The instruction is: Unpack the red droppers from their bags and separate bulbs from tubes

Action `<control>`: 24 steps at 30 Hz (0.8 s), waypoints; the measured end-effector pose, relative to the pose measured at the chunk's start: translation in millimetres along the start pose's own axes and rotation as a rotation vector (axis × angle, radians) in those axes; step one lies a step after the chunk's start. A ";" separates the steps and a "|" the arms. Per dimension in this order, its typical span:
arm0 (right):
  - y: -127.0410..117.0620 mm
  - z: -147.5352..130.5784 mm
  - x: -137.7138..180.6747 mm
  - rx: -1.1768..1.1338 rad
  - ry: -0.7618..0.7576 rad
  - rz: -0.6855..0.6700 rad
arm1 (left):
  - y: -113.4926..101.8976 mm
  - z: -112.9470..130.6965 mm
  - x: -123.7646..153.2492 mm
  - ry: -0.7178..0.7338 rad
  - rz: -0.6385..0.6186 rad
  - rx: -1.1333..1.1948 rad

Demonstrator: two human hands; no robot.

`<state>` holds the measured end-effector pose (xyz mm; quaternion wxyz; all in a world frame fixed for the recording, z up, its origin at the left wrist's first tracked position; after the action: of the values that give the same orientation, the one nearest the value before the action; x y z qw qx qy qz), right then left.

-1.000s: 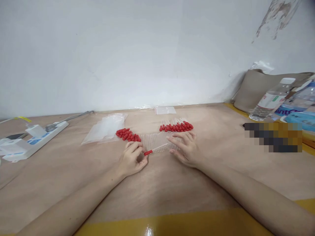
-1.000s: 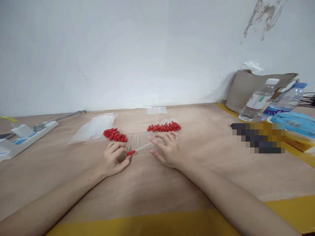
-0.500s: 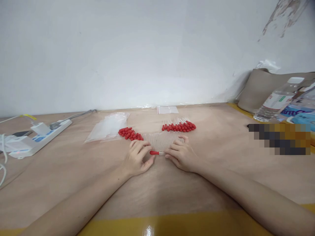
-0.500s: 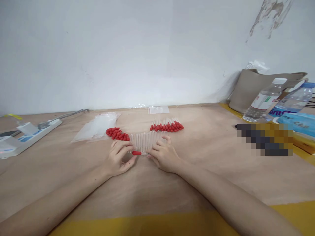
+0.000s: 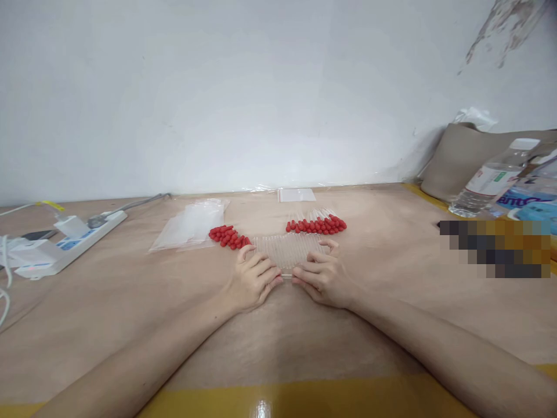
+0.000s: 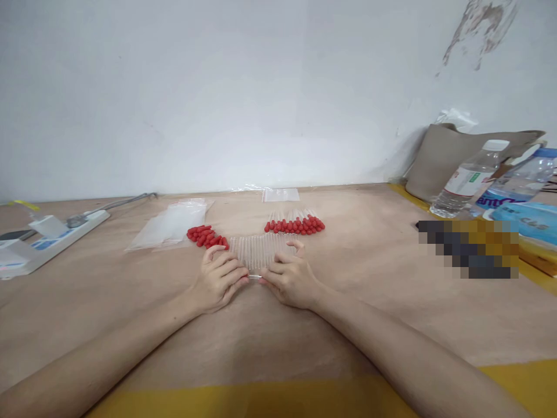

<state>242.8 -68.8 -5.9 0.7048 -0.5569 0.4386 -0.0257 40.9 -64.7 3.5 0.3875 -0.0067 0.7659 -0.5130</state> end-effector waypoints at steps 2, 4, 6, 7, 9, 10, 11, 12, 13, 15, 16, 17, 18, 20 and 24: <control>0.5 0.6 2.1 0.037 -0.005 0.009 | -1.4 0.2 -0.5 0.001 -0.015 -0.007; 1.2 1.2 5.0 0.038 0.015 -0.003 | -2.1 1.0 -0.8 0.000 -0.037 -0.004; 0.7 2.0 8.1 -0.002 0.051 -0.046 | -2.4 1.7 -0.2 0.003 -0.053 0.005; -0.4 2.8 9.6 -0.027 0.069 -0.075 | -2.5 1.6 0.9 0.006 -0.060 0.012; -4.8 6.2 12.4 -0.062 0.105 -0.118 | -3.6 -1.1 5.1 -0.004 -0.048 0.028; -7.9 9.3 13.4 -0.061 0.130 -0.122 | -4.7 -3.9 8.1 -0.025 -0.036 0.035; -11.4 13.4 14.1 -0.041 0.170 -0.103 | -6.3 -7.6 11.4 -0.061 -0.024 0.040; -15.1 18.4 14.3 -0.006 0.224 -0.062 | -8.4 -12.0 14.8 -0.112 -0.013 0.044; -18.5 24.1 14.3 0.037 0.291 -0.003 | -10.9 -16.7 17.8 -0.173 -0.004 0.051; -23.3 36.0 13.6 0.109 0.450 0.118 | -16.6 -26.1 21.4 -0.308 0.010 0.091; -24.3 41.7 13.2 0.125 0.529 0.154 | -19.7 -30.5 21.6 -0.370 0.020 0.128; -24.2 46.8 13.0 0.130 0.600 0.158 | -22.9 -35.0 20.8 -0.426 0.038 0.168; -23.3 51.2 12.9 0.130 0.666 0.132 | -26.1 -40.0 18.9 -0.478 0.056 0.202; -19.7 57.6 13.4 0.129 0.777 0.027 | -32.9 -52.8 13.5 -0.583 0.062 0.230; -12.1 61.0 14.1 0.142 0.881 -0.122 | -46.3 -91.6 1.4 -0.852 -0.077 0.171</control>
<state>296.3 -34.2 -4.8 0.4845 -0.4679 0.6604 -0.3319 -33.0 -15.7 55.1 0.6485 -0.2143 0.4917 -0.5401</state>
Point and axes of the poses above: each hand's wrist, its own x-axis away from the middle knuckle, its own y-axis out of the palm, z = x × y, the point moved 1 cm from there along -x, towards the middle knuckle
